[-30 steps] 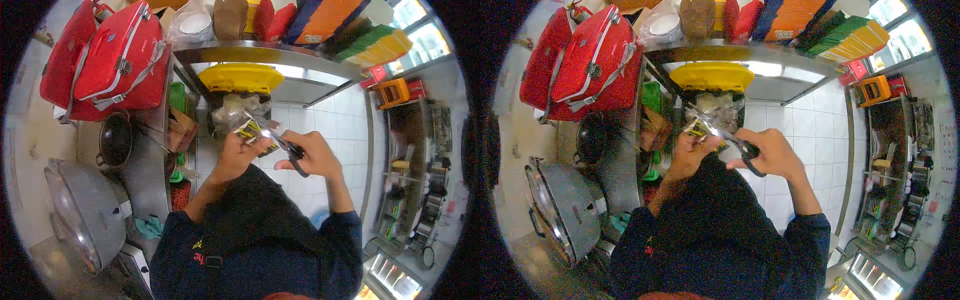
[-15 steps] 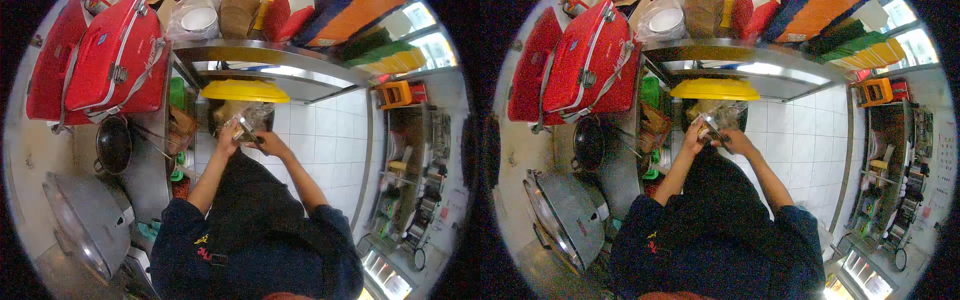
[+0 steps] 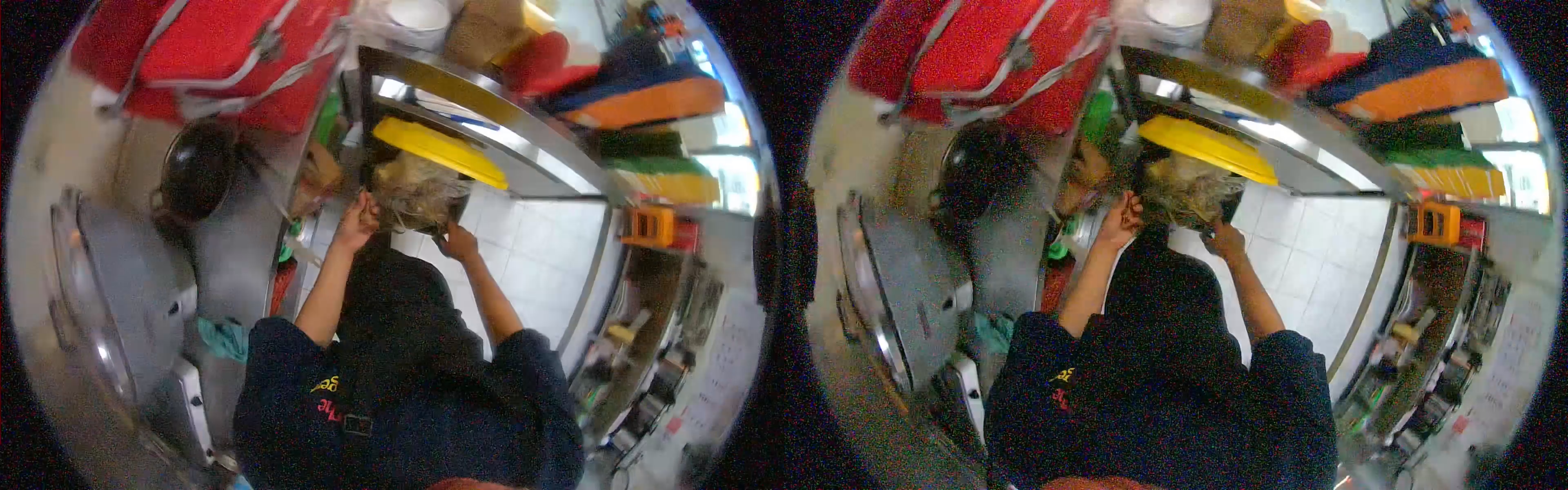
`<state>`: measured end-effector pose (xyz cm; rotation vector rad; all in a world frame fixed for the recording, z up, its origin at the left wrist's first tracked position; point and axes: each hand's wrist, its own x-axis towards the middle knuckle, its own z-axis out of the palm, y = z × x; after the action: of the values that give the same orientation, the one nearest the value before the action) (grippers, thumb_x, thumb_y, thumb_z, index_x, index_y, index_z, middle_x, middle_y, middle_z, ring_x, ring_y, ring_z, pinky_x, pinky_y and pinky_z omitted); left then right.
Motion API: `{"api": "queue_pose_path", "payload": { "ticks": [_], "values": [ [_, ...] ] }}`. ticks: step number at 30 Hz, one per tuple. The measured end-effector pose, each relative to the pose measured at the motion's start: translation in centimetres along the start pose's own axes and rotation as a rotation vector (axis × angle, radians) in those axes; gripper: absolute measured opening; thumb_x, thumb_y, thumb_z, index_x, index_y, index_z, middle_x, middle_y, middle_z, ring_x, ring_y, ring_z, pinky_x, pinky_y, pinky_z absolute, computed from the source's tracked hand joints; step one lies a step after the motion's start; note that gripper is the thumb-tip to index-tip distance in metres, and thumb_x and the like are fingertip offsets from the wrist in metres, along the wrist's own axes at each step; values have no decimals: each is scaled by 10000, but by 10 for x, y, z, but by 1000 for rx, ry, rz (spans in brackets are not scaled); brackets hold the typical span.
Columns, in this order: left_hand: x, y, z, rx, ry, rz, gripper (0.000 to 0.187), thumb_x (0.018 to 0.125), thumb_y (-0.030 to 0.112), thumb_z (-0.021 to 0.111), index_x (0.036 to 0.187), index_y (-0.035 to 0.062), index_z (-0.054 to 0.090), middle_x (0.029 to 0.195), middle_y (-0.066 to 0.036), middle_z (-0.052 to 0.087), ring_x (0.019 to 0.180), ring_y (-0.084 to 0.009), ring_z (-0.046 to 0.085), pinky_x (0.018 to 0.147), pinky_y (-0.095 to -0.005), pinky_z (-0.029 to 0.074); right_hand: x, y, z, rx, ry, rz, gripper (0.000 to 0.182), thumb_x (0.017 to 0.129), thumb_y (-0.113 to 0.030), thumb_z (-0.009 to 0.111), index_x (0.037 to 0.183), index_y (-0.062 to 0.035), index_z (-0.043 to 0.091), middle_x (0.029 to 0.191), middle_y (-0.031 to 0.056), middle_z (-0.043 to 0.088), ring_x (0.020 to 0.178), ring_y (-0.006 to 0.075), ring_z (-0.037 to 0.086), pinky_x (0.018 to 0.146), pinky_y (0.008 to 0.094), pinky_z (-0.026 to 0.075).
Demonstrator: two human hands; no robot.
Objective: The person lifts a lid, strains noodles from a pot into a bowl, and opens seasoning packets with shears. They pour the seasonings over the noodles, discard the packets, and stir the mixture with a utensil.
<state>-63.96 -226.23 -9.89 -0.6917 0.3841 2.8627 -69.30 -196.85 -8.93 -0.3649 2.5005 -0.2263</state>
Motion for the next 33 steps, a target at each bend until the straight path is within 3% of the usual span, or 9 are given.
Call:
{"api": "queue_pose_path", "payload": {
  "ticks": [4, 11, 20, 22, 23, 27, 29, 32, 33],
  "values": [
    [-97, 7, -21, -79, 20, 204, 234, 912, 193, 625, 1117, 83, 596, 900, -19, 606, 780, -154, 606, 592, -270, 530, -45, -25, 33, 95, -57, -267, 558, 818, -417, 670, 1258, -128, 481, 805, 209, 659, 762, 391, 648, 628, 499, 489],
    [-359, -54, -11, -424, -17, 770, 149, 912, 145, 620, 1042, 118, 552, 784, 39, 481, 628, -62, 430, 453, -154, 334, -128, -200, 93, 129, -210, -1021, 509, 770, -195, 726, 1219, -140, 490, 913, 169, 672, 814, 391, 643, 647, 476, 484],
    [-686, -94, -79, -512, 621, 1477, 248, 936, 423, 572, 935, 183, 512, 724, 79, 439, 534, -19, 369, 424, -169, 274, -289, -458, 132, -386, -348, -1422, 524, 770, -239, 707, 1234, -146, 483, 899, 138, 669, 871, 376, 641, 686, 500, 498],
    [-760, -94, -103, -596, 866, 1653, 215, 944, 381, 576, 943, 173, 524, 737, 78, 471, 557, -8, 399, 431, -160, 304, -293, -487, 176, -314, -71, -1552, 469, 798, -297, 672, 1208, -143, 506, 985, 160, 657, 873, 384, 637, 677, 515, 498],
    [-789, -105, -140, -466, 831, 1754, 214, 945, 356, 588, 991, 149, 554, 814, 75, 541, 574, -21, 443, 437, -186, 328, -284, -499, 190, -365, -160, -1606, 521, 844, -253, 632, 1280, -41, 444, 1233, 218, 538, 1032, 391, 584, 855, 483, 474],
    [-927, -67, -202, -297, 1655, 1737, 242, 937, 319, 604, 1020, 92, 600, 776, 19, 583, 581, -64, 489, 440, -245, 361, -335, -562, 219, -544, -75, -1827, 541, 843, -233, 629, 1311, -32, 448, 1266, 228, 524, 1107, 385, 550, 887, 502, 465],
    [-970, -77, -262, 701, 2446, 1177, 280, 928, 299, 610, 1012, 32, 624, 689, -88, 605, 573, -203, 566, 488, -357, 425, -322, -557, 244, -654, 166, -2137, 537, 861, -254, 614, 1316, -12, 465, 1295, 232, 508, 1149, 379, 529, 923, 509, 448],
    [-1002, -74, -310, 1094, 2355, 855, 280, 888, 301, 645, 970, 33, 643, 682, -183, 615, 612, -337, 602, 558, -434, 459, -330, -567, 256, -690, 263, -2060, 330, 889, -260, 539, 1173, -94, 574, 1190, 103, 584, 1063, 296, 568, 869, 477, 485],
    [-1014, -67, -316, 1112, 2358, 863, 280, 888, 301, 645, 970, 33, 643, 682, -183, 615, 612, -337, 602, 558, -434, 459, -371, -593, 242, -764, -140, -1718, 296, 893, -190, 526, 1158, -76, 591, 1186, 124, 593, 1051, 312, 587, 841, 455, 504]
  ]
}}
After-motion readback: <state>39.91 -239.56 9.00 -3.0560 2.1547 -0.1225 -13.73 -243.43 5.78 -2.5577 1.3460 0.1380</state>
